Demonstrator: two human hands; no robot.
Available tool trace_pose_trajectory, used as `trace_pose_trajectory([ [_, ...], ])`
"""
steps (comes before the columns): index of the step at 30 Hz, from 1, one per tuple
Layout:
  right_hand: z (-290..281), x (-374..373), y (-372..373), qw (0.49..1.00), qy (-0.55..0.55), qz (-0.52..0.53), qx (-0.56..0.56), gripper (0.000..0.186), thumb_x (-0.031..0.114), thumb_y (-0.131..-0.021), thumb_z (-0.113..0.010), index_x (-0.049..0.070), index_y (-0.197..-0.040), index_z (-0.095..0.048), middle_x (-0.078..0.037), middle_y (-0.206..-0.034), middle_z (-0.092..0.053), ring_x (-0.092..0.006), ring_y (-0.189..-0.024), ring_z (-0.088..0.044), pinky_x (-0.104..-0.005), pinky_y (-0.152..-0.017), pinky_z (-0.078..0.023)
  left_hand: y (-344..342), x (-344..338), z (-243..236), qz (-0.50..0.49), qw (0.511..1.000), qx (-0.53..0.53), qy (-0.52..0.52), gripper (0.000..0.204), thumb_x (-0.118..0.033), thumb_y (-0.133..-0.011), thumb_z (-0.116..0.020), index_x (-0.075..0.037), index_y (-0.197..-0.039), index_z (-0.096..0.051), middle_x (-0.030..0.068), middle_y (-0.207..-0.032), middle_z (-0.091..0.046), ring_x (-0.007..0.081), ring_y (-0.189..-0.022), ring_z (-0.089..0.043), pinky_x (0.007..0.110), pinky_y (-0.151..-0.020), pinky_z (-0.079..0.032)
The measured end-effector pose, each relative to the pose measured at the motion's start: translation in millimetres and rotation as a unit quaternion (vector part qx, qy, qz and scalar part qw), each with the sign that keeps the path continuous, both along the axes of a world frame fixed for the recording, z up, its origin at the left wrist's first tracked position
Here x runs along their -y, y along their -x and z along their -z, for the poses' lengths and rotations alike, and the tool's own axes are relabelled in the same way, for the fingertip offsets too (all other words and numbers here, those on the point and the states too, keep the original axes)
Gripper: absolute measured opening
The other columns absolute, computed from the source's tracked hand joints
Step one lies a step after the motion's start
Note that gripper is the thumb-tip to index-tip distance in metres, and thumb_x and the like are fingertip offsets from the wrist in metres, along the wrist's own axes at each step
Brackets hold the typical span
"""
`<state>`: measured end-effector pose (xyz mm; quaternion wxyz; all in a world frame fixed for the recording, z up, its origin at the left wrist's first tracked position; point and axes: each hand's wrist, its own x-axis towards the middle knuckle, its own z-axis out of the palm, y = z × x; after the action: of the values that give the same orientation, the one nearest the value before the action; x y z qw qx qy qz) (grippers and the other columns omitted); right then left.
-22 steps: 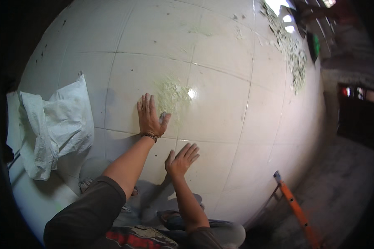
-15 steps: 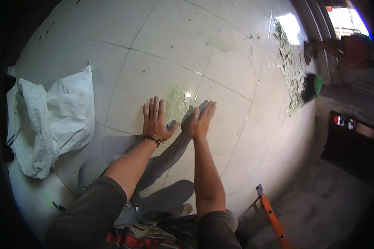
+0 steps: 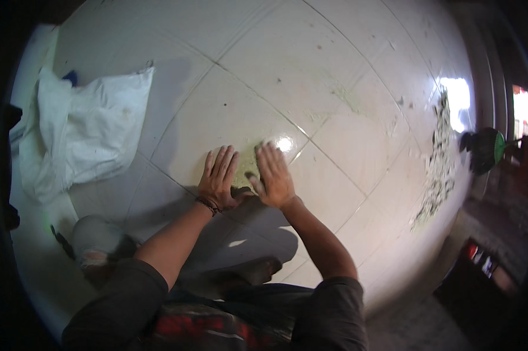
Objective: The person sweeps debris on a tiled floor using a broom, then sits and gathers the debris by hand into a white sack. Another person sweeps nearby. The camera wearer continues to pick up debris and place it into the sack.
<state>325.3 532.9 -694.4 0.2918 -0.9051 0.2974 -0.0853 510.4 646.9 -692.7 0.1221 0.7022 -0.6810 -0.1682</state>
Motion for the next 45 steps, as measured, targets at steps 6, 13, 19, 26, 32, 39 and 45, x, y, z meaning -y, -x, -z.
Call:
trace_pose_trajectory([
  [6, -21.4, 84.9, -42.8, 0.992, 0.069, -0.067, 0.082, 0.066, 0.029, -0.092, -0.061, -0.004, -0.145, -0.039, -0.025, -0.149, -0.039, -0.0426, -0.142, -0.032, -0.0518, -0.118, -0.023, -0.1, -3.4, -2.9, -0.052, 0.995, -0.061, 0.054, 0.100, -0.068, -0.083, -0.056, 0.004, -0.148, -0.032, 0.0253, -0.152, -0.034, 0.0381, -0.144, -0.030, 0.051, -0.120, -0.017],
  [13, 1.0, 24.9, -31.0, 0.969, -0.064, -0.220, 0.098, 0.057, 0.026, -0.095, -0.057, -0.002, -0.142, -0.043, -0.022, -0.149, -0.041, -0.0381, -0.142, -0.034, -0.0481, -0.118, -0.025, -3.3, -10.0, 9.3, -0.118, 0.982, -0.125, 0.080, 0.103, -0.063, -0.085, -0.058, 0.007, -0.150, -0.020, 0.0284, -0.156, -0.023, 0.0441, -0.146, -0.018, 0.053, -0.120, -0.016],
  [19, -26.1, -2.4, 55.4, 0.990, 0.074, 0.037, 0.118, 0.063, 0.033, -0.100, -0.045, -0.010, -0.145, -0.034, -0.033, -0.151, -0.030, -0.0501, -0.142, -0.025, -0.0563, -0.117, -0.019, 5.8, -45.9, 9.0, -0.240, 0.966, -0.076, 0.057, 0.095, -0.056, -0.089, -0.057, 0.008, -0.150, -0.020, 0.0310, -0.153, -0.025, 0.0455, -0.144, -0.022, 0.056, -0.119, -0.016],
  [26, 30.2, -60.3, 25.4, 0.986, 0.123, 0.056, -0.095, 0.087, 0.049, -0.095, -0.052, -0.013, -0.147, -0.021, -0.034, -0.154, -0.019, -0.0480, -0.147, -0.012, -0.0588, -0.118, -0.010, 104.9, -123.3, 6.0, -0.346, 0.937, -0.029, 0.041, 0.093, -0.055, -0.091, -0.053, 0.008, -0.150, -0.019, 0.0331, -0.155, -0.018, 0.0482, -0.145, -0.016, 0.062, -0.116, -0.012],
  [32, 7.3, -13.2, -21.1, 0.986, -0.014, 0.004, 0.165, 0.067, 0.027, -0.097, -0.055, -0.011, -0.145, -0.027, -0.033, -0.149, -0.031, -0.0500, -0.140, -0.028, -0.0570, -0.116, -0.021, 112.5, -77.5, 10.2, -0.325, 0.945, -0.001, -0.020, 0.085, -0.050, -0.094, -0.047, 0.009, -0.149, -0.023, 0.0317, -0.155, -0.019, 0.0448, -0.147, -0.015, 0.058, -0.118, -0.012],
  [39, 0.6, -3.1, -48.4, 0.967, -0.108, -0.134, 0.188, 0.039, 0.012, -0.093, -0.054, -0.002, -0.130, -0.055, -0.023, -0.131, -0.057, -0.0398, -0.129, -0.048, -0.0486, -0.115, -0.033, 79.3, -28.0, 10.9, -0.310, 0.917, -0.232, 0.101, 0.070, -0.031, -0.098, -0.042, 0.011, -0.149, -0.019, 0.0304, -0.156, -0.019, 0.0452, -0.145, -0.018, 0.053, -0.119, -0.015],
  [45, -1.4, -43.6, 3.9, 0.947, -0.104, 0.090, 0.290, 0.064, 0.029, -0.087, -0.069, 0.000, -0.139, -0.047, -0.030, -0.144, -0.040, -0.0485, -0.136, -0.036, -0.0512, -0.111, -0.035, 61.0, -59.3, 6.9, -0.348, 0.849, -0.368, 0.152, 0.068, -0.032, -0.097, -0.043, 0.004, -0.152, -0.022, 0.0255, -0.157, -0.024, 0.0405, -0.146, -0.023, 0.047, -0.120, -0.017],
])
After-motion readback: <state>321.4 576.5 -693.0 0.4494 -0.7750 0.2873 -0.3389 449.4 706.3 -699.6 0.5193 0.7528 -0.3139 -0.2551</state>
